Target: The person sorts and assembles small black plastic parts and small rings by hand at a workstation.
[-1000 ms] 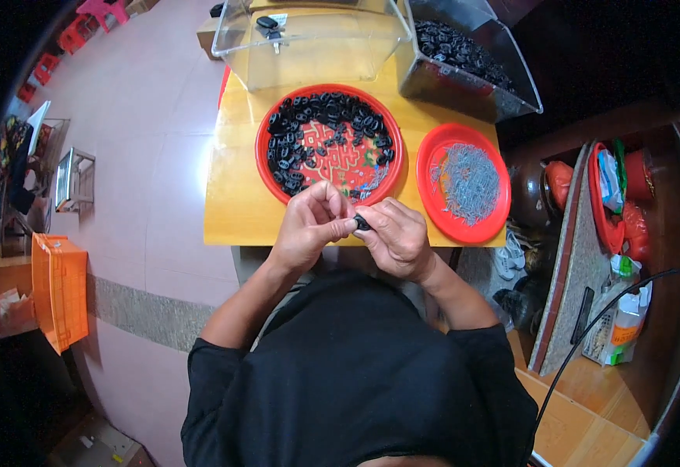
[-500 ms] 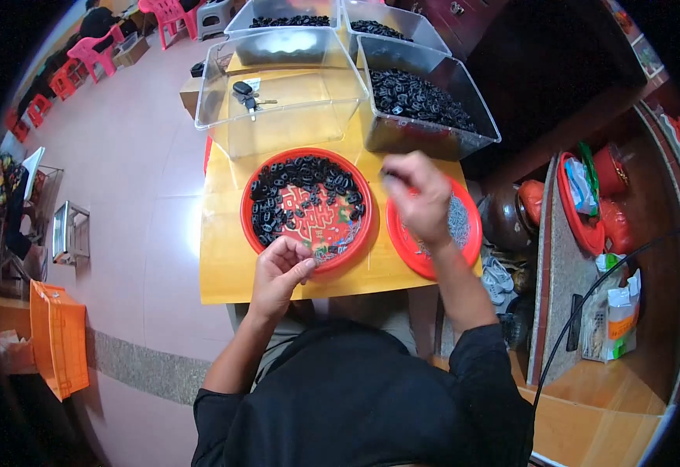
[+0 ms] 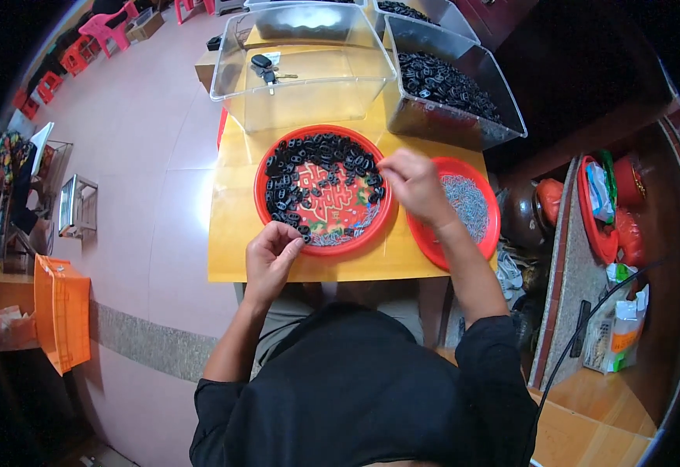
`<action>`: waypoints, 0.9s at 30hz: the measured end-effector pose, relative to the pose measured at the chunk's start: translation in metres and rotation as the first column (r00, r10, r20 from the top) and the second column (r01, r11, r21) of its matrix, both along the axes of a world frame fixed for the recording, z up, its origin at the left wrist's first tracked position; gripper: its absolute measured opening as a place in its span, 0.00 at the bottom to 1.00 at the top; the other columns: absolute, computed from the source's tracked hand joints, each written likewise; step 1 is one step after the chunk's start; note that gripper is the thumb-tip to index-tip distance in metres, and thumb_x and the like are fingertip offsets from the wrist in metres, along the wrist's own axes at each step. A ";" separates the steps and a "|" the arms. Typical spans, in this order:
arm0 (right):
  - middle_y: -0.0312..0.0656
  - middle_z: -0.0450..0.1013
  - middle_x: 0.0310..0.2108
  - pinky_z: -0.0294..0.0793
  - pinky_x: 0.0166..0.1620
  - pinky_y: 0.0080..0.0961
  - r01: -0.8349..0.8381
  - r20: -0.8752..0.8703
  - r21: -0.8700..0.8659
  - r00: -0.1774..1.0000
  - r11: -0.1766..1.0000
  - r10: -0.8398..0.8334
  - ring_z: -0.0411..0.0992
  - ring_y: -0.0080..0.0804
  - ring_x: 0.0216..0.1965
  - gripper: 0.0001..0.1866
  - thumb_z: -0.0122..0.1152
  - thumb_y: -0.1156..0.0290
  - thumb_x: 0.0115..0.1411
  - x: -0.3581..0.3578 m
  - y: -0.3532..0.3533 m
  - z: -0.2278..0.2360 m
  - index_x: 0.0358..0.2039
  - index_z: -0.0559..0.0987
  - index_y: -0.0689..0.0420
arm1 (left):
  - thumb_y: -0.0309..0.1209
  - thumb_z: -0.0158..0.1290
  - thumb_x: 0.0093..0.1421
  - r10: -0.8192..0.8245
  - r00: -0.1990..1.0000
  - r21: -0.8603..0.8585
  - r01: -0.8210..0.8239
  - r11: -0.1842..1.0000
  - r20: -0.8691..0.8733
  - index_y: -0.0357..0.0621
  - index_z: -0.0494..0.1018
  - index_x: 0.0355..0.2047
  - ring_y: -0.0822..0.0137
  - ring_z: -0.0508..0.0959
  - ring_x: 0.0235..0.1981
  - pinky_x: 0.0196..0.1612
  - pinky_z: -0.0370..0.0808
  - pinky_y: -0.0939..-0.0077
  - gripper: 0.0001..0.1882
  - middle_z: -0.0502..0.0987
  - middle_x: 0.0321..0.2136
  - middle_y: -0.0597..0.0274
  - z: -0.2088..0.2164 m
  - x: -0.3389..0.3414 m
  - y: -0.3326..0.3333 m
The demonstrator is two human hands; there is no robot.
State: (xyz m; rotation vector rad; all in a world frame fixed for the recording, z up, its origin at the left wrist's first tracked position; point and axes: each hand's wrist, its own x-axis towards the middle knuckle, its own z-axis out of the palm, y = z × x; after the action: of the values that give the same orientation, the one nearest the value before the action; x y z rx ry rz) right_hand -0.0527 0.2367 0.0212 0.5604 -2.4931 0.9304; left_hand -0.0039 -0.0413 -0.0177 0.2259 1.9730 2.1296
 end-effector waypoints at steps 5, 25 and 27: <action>0.46 0.70 0.26 0.72 0.33 0.35 -0.040 0.076 0.193 0.997 0.980 0.026 0.72 0.43 0.31 0.02 0.57 0.76 0.49 -0.006 -0.027 -0.043 0.24 0.75 0.60 | 0.21 0.52 0.57 -0.016 1.000 -0.043 0.015 0.999 -0.022 0.37 0.69 0.29 0.82 0.69 0.26 0.30 0.67 0.88 0.03 0.70 0.24 0.71 -0.004 0.000 0.004; 0.46 0.71 0.23 0.70 0.30 0.36 0.076 0.228 0.128 0.968 0.989 -0.104 0.72 0.44 0.26 0.07 0.60 0.71 0.48 -0.008 -0.043 -0.037 0.22 0.73 0.61 | 0.21 0.54 0.53 -0.123 0.963 -0.321 0.041 0.946 -0.239 0.36 0.69 0.28 0.72 0.73 0.22 0.28 0.70 0.78 0.04 0.72 0.21 0.60 -0.001 -0.006 0.024; 0.44 0.71 0.22 0.69 0.28 0.31 0.124 0.250 -0.073 0.963 0.990 -0.102 0.71 0.37 0.24 0.06 0.59 0.74 0.48 0.004 -0.034 -0.034 0.23 0.73 0.62 | 0.22 0.54 0.52 -0.196 0.920 -0.428 0.035 0.903 -0.339 0.37 0.70 0.27 0.64 0.74 0.23 0.28 0.71 0.73 0.04 0.72 0.22 0.56 0.007 -0.012 0.035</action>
State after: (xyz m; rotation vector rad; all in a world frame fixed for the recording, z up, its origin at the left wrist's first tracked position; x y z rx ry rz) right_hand -0.0487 0.2029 -0.0126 0.2841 -2.6522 1.1177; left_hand -0.0163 -0.0061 -0.0102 0.6990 2.4946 1.6259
